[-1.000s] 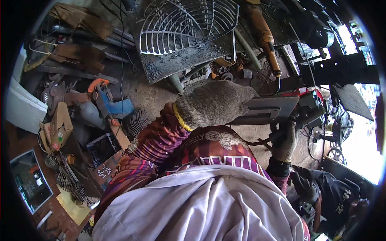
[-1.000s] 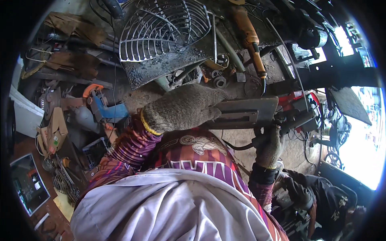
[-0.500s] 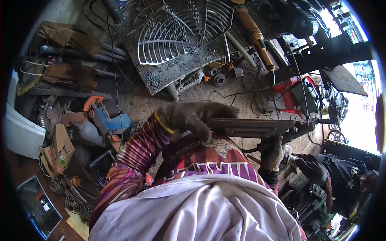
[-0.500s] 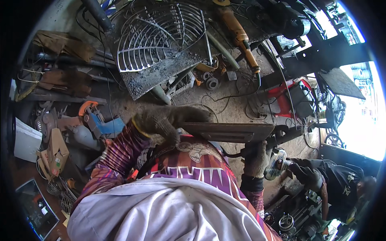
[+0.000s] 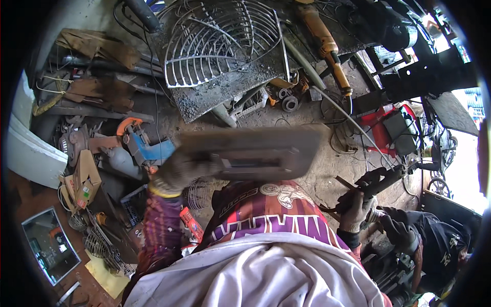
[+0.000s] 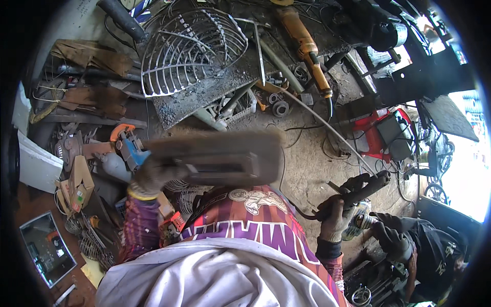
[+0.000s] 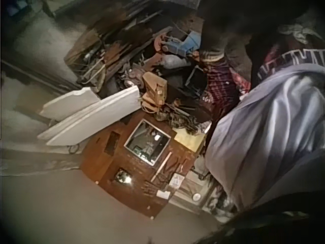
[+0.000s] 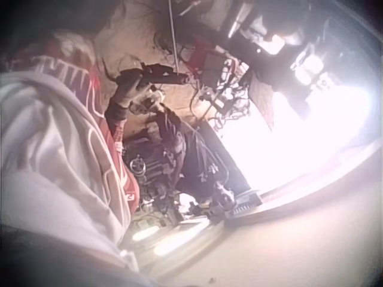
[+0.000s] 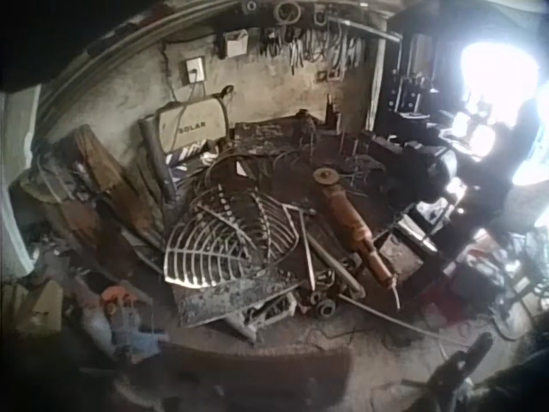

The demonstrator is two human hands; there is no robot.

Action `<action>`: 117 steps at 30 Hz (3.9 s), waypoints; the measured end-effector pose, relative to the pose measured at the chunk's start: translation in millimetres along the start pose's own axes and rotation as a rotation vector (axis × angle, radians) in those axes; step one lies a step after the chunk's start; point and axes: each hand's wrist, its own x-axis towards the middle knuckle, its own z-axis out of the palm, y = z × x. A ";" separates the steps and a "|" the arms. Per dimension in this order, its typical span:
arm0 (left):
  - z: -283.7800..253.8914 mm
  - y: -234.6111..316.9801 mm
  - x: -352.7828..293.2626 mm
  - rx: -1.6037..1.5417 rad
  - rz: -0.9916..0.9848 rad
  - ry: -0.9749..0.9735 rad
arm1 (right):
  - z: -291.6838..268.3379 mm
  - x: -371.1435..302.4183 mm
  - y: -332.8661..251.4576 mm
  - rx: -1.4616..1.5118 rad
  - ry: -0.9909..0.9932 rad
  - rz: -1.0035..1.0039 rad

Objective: The person welds metal components by holding a welding mask in one hand to protect their eyes and applying a welding torch with the other hand to fuse pieces of a curved metal structure on a workshop table.

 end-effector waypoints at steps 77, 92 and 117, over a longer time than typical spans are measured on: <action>-138.3 -42.4 -95.2 -0.494 0.297 0.918 | 132.1 77.0 -32.2 -0.097 -0.352 0.055; -135.1 -43.3 -86.6 -0.529 0.368 0.742 | 136.7 77.7 -33.7 -0.126 -0.398 0.056; -43.8 29.9 9.4 -0.209 0.216 1.108 | 145.0 77.5 -34.7 -0.176 -0.403 0.049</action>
